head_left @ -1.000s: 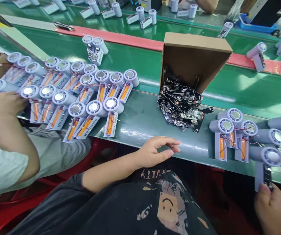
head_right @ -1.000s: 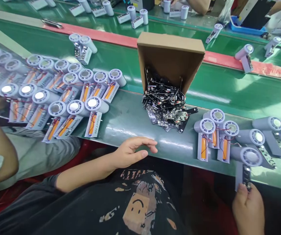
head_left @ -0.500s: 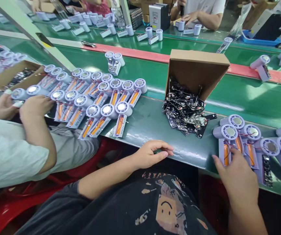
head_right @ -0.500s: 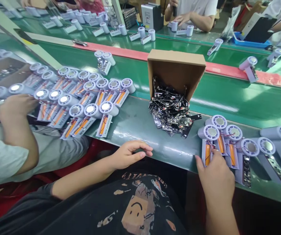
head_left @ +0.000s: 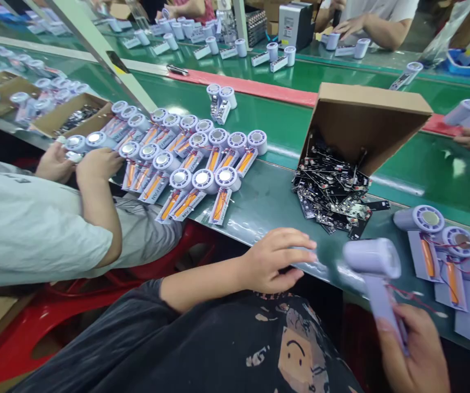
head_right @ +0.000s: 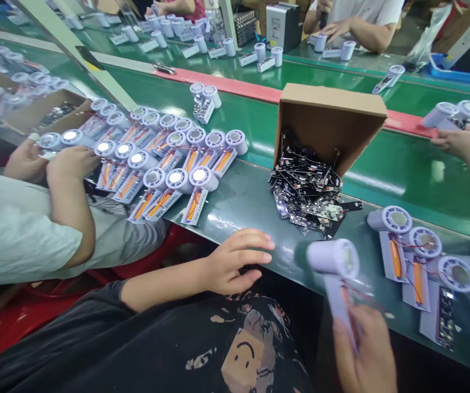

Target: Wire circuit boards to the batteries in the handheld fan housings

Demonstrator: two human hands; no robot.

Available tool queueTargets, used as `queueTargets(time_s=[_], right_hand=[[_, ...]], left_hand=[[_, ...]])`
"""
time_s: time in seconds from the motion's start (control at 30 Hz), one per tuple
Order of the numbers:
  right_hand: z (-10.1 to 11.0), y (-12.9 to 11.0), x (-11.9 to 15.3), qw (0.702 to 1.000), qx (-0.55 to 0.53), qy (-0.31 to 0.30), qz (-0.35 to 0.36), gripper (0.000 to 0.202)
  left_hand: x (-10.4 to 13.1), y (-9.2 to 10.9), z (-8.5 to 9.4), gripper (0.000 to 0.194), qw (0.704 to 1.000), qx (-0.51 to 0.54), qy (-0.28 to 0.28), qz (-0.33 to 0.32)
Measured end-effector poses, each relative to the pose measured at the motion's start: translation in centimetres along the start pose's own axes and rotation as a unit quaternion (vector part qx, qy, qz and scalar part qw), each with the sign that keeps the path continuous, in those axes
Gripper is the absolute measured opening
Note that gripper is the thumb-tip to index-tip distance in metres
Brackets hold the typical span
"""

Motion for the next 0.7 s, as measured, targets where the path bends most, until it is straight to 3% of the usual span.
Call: queueTargets(time_s=[0.1, 0.2, 0.27, 0.37, 0.4, 0.5, 0.57, 0.7], right_hand=[[-3.7, -4.6, -3.1, 0.983, -0.011, -0.036, 0.182, 0.019], [-6.7, -7.0, -5.7, 0.965, 0.005, -0.050, 0.257, 0.024], [-7.6, -7.0, -7.6, 0.966, 0.011, -0.061, 0.252, 0.031], [-7.3, -5.7, -11.0, 0.979, 0.028, -0.017, 0.200, 0.044], [-7.1, -5.1, -12.1, 0.984, 0.072, 0.000, 0.164, 0.042], [-7.6, -3.9, -14.8, 0.973, 0.210, -0.044, 0.086, 0.039], [-7.7, -3.7, -15.7, 0.970, 0.228, -0.055, 0.069, 0.036], [-5.1, -4.2, -14.4, 0.989, 0.130, 0.034, 0.065, 0.028]], left_hand=[[-0.5, 0.3, -0.4, 0.041, 0.991, -0.129, -0.030, -0.021], [-0.8, -0.9, -0.3, 0.029, 0.973, -0.196, -0.117, 0.041], [-0.6, -2.0, 0.5, 0.024, 0.964, -0.214, -0.133, 0.085], [-0.2, -3.4, 2.0, 0.025, 0.961, -0.225, -0.086, 0.136], [-0.1, -3.7, 2.3, 0.026, 0.960, -0.226, -0.070, 0.147], [0.1, -4.0, 2.6, 0.029, 0.960, -0.227, -0.050, 0.155], [0.1, -3.8, 2.6, 0.035, 0.962, -0.222, -0.063, 0.144], [0.1, -3.6, 2.8, 0.040, 0.968, -0.194, -0.087, 0.136]])
Point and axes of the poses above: each hand's wrist, its own x-axis away from the middle knuckle, its own z-axis out of the back of the hand, y = z × x, the point moved 5 cm from there along -x, towards the middle knuckle, and after that the axes turned 6 degrees about z, right-handed, at the moved point
